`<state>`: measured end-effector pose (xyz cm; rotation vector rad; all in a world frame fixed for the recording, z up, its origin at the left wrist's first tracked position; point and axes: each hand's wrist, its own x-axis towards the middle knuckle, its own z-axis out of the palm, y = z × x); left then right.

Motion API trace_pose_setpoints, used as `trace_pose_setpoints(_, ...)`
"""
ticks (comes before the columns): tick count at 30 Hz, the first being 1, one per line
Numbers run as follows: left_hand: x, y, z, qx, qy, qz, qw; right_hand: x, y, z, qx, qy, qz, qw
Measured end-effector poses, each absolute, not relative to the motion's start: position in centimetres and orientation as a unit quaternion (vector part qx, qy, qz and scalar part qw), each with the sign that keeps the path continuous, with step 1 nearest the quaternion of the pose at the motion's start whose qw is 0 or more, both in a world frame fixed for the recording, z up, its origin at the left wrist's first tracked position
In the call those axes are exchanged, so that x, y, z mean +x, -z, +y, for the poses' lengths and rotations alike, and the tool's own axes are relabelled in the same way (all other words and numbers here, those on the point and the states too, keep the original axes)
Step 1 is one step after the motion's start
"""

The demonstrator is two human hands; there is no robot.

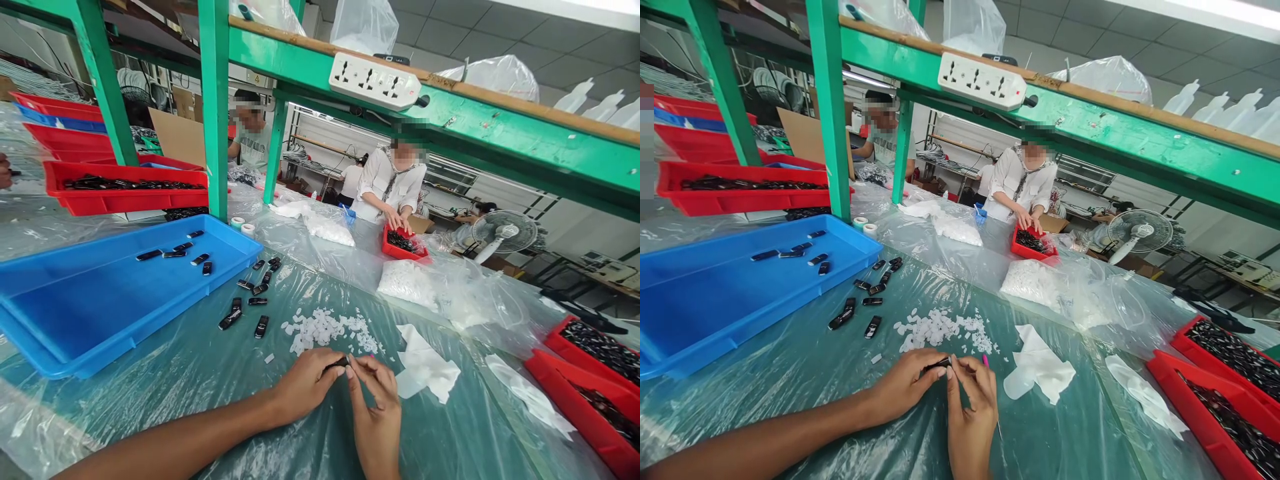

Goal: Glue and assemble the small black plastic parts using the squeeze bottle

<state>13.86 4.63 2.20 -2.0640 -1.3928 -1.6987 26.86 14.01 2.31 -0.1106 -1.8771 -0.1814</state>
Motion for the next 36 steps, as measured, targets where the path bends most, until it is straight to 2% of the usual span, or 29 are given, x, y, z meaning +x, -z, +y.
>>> trace_pose_setpoints(3,13.4,-2.1,5.1,-0.692,0.575,-0.434,0.034,26.8,-2.3,14.5,-0.061,0.042,-0.82,0.568)
trace_pose_setpoints(9,12.4,-3.0,4.6,-0.686,0.59,-0.306,-0.296,26.6,-2.8,15.7,-0.091,-0.122,-0.82,0.552)
trace_pose_setpoints(11,12.4,-3.1,4.3,-0.657,0.599,-0.277,-0.364,26.6,-2.9,15.8,-0.076,-0.127,-0.812,0.565)
trace_pose_setpoints(14,12.4,-3.0,4.4,-0.645,0.601,-0.244,-0.404,26.7,-2.9,15.6,-0.068,-0.113,-0.805,0.578)
trace_pose_setpoints(19,12.2,-2.8,4.6,-0.648,0.591,-0.243,-0.415,26.9,-2.9,15.3,-0.088,-0.129,-0.808,0.568)
trace_pose_setpoints(25,12.0,-2.5,5.0,-0.674,0.589,-0.297,-0.334,26.9,-2.6,15.1,-0.09,-0.083,-0.812,0.571)
trace_pose_setpoints(31,11.8,-1.8,6.0,-0.687,0.591,-0.298,-0.3,26.8,-1.9,15.4,-0.136,-0.155,-0.818,0.538)
trace_pose_setpoints(36,11.4,-2.0,6.1,-0.723,0.557,-0.362,-0.19,26.4,-1.8,16.1,-0.132,-0.151,-0.847,0.491)
